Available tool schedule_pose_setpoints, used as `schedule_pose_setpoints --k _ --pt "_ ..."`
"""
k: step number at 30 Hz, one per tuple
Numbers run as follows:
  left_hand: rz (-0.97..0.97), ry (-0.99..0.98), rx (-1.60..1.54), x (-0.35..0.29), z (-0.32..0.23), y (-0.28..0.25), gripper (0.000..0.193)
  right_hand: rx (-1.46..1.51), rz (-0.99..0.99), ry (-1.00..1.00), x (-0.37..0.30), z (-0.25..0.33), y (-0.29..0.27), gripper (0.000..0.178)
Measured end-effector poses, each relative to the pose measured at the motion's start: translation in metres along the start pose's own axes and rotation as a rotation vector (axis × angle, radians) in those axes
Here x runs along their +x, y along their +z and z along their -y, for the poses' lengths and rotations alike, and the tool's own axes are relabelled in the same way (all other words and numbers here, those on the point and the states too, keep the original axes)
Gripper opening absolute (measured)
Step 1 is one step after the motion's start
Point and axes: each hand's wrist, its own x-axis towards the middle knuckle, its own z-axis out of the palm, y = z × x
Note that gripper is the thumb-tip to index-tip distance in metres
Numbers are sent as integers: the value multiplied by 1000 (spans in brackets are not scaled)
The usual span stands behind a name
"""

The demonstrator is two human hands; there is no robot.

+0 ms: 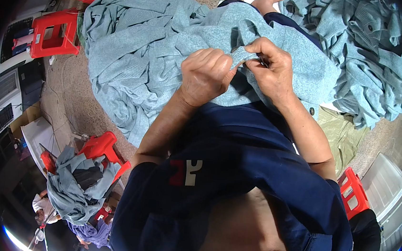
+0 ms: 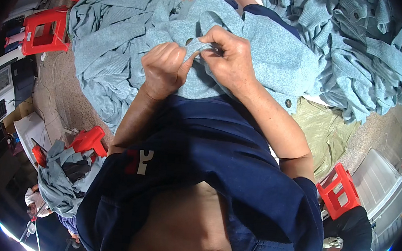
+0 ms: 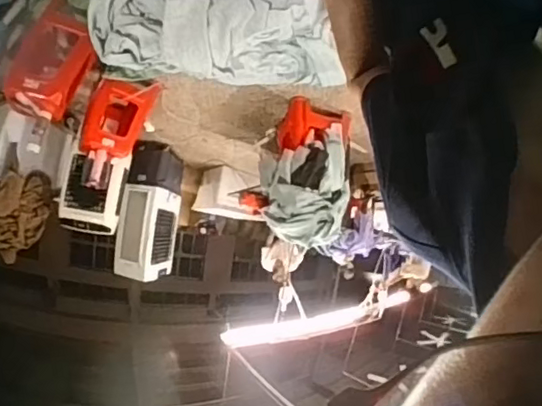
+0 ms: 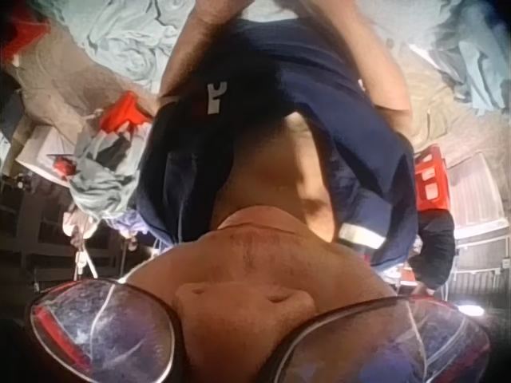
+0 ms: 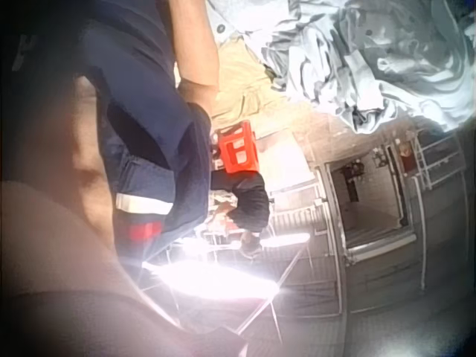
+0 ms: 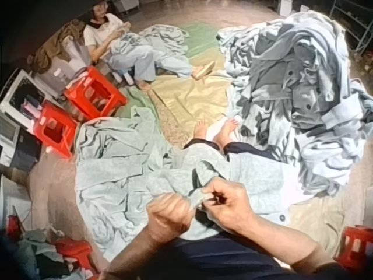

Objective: Inspecting garments and adjusting buttons using a small tool.

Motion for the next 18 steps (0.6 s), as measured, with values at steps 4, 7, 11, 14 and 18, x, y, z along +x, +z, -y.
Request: schedule_pose_setpoints --k 4,7,11,14,18 --pt "15 -134 -107 2 5 4 25 -8 -3 -40 -1 -5 -4 21" --pt "96 -160 -222 1 13 1 32 13 40 -26 -2 -1 -5 24" --pt "177 -81 -161 1 9 -5 28 6 106 -53 0 1 -9 24" --pt "148 -29 -115 0 8 0 26 8 138 -45 1 -1 -11 22" --pt "87 -10 -128 -3 6 5 29 11 139 -70 3 3 -13 21"
